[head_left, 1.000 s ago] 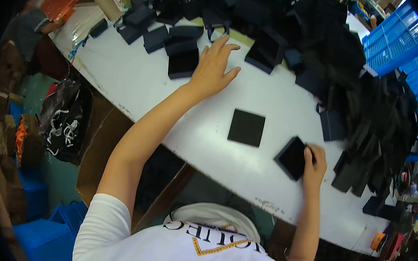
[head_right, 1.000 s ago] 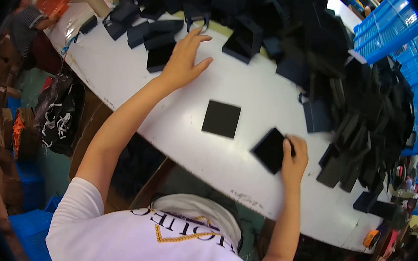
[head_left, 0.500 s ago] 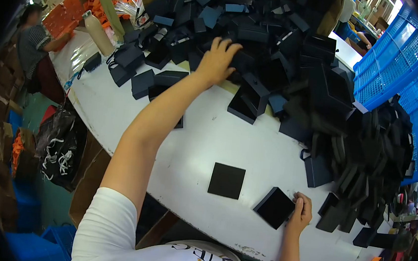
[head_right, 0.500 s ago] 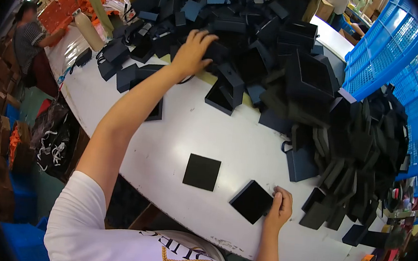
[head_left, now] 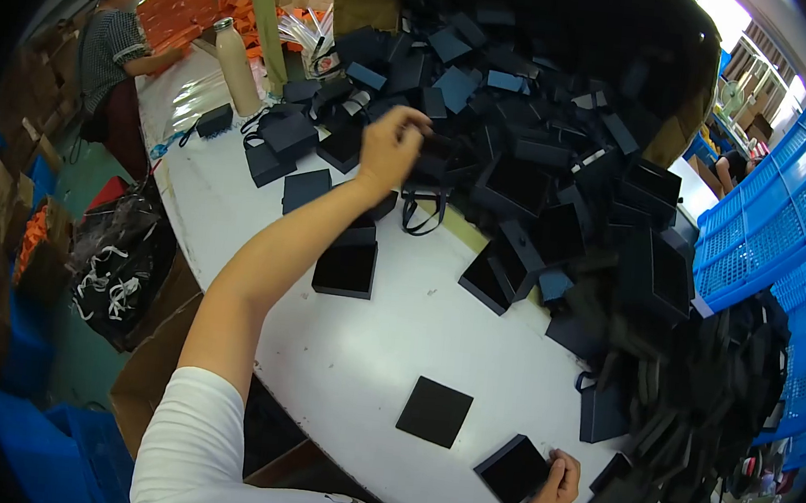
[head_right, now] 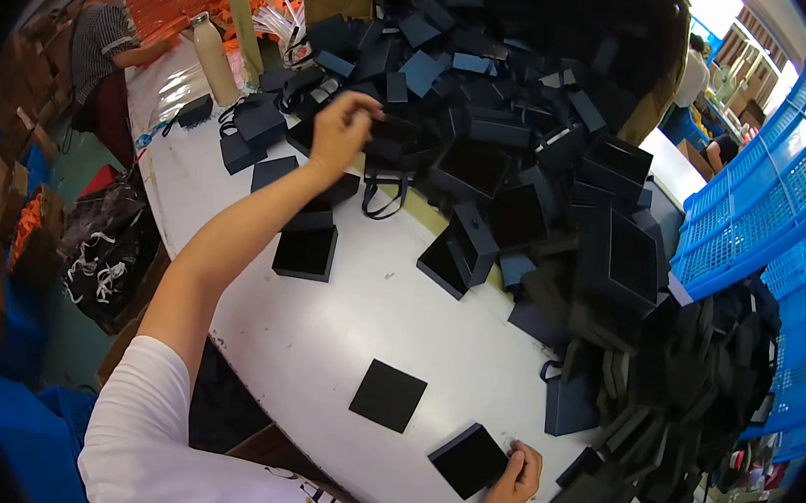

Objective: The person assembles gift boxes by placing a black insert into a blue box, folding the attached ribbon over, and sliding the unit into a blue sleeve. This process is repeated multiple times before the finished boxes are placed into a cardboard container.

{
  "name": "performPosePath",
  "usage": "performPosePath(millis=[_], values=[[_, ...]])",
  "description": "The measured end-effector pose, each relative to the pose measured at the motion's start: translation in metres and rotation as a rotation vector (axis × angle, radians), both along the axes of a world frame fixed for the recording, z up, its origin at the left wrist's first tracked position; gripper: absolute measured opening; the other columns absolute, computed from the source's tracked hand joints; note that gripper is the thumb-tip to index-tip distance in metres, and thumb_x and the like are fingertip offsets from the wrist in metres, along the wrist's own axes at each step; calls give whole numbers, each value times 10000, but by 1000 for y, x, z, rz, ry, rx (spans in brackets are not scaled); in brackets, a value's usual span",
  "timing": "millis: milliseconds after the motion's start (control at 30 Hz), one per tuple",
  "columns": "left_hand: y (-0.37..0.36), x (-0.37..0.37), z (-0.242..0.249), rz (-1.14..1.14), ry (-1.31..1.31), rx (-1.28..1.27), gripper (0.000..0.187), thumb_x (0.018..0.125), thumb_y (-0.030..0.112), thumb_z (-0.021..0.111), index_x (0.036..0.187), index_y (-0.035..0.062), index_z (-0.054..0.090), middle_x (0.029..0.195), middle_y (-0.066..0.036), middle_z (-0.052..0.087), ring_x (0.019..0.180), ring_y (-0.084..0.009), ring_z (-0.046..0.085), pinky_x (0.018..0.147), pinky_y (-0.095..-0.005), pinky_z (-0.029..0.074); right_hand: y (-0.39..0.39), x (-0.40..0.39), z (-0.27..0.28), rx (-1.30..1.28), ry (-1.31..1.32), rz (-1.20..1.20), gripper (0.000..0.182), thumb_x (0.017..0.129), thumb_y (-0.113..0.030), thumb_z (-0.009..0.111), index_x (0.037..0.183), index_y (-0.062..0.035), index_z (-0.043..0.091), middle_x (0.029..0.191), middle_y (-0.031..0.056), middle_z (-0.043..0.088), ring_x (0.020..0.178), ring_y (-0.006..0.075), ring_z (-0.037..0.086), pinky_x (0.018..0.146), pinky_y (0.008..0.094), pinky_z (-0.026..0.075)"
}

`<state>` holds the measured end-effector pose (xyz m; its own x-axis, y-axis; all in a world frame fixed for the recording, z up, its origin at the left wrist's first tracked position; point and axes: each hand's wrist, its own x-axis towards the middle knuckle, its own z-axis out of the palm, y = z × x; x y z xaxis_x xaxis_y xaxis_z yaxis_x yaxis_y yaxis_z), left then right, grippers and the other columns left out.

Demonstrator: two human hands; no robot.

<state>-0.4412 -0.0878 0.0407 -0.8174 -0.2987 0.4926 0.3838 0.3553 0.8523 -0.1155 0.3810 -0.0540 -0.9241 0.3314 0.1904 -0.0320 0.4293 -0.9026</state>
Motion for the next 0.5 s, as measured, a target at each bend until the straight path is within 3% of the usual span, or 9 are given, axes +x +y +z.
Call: performPosePath(millis=[67, 133, 167, 267, 300, 333, 400, 467, 500], values=[[-44, -34, -12, 191, 83, 34, 241, 895, 67, 629, 1130, 46, 683, 1126, -140, 723, 967, -293, 725, 855, -338, 566, -2, 0, 2, 3, -18, -12, 208, 1056, -91, 528, 1048, 53, 678, 1021, 109, 650, 918, 180, 629, 842, 301, 521], [-83, -58, -24, 435, -32, -352, 362, 883, 205, 698, 1203, 42, 657, 1206, -146, 689, 1168, -317, 664, 979, -408, 525, -4, 1, 6, 18, -45, -19, 217, 1069, -108, 524, 1036, 48, 671, 1009, 89, 647, 955, 162, 639, 874, 287, 509], [-94, -66, -25, 431, -201, -398, 691, 802, 381, 808, 1368, 58, 579, 1331, -191, 620, 1356, -368, 535, 1093, -447, 457, -3, 2, 5, 41, -49, -25, 217, 1062, -106, 527, 1038, 49, 677, 1012, 99, 650, 934, 173, 635, 857, 296, 513], [-103, -89, -33, 366, -281, -558, 976, 716, 461, 884, 1503, 64, 465, 1407, -238, 556, 1406, -413, 475, 1124, -441, 443, -4, -2, 3, 79, -39, -41, 204, 1049, -105, 552, 1070, 35, 698, 1015, 131, 673, 892, 209, 645, 808, 319, 530], [-107, -101, -36, 309, -300, -464, 1118, 658, 488, 930, 1549, 60, 408, 1396, -250, 568, 1389, -414, 497, 1146, -419, 429, -8, -1, 4, 70, -27, -48, 194, 1048, -109, 569, 1098, 19, 707, 1013, 144, 691, 893, 223, 661, 793, 326, 538], [-111, -112, -41, 254, -274, -402, 1016, 696, 412, 916, 1520, 42, 452, 1363, -233, 620, 1324, -380, 571, 1107, -426, 458, -10, 3, 6, 63, -15, -67, 190, 1048, -112, 587, 1126, 3, 716, 1011, 156, 708, 894, 237, 677, 777, 333, 546], [-117, -133, -42, 174, -534, -200, 863, 719, 319, 887, 1470, 84, 533, 1309, -202, 681, 1169, -353, 680, 1014, -437, 515, -7, 2, 9, 91, -46, -65, 181, 1032, -90, 576, 1060, 29, 709, 1001, 138, 689, 888, 222, 658, 801, 326, 533], [-113, -141, -55, 408, -321, -390, 635, 748, 122, 767, 1364, 49, 627, 1169, -151, 740, 980, -267, 737, 926, -366, 553, -9, 1, 13, 96, -69, -64, 188, 1033, -88, 575, 1053, 41, 710, 1015, 125, 689, 921, 211, 649, 839, 320, 524], [-110, -143, -55, 390, -283, -426, 589, 759, 89, 741, 1338, 53, 637, 1145, -144, 745, 965, -258, 739, 913, -358, 554, -12, 2, 16, 93, -74, -67, 196, 1042, -97, 580, 1080, 40, 715, 1035, 121, 697, 957, 207, 649, 865, 318, 522]])
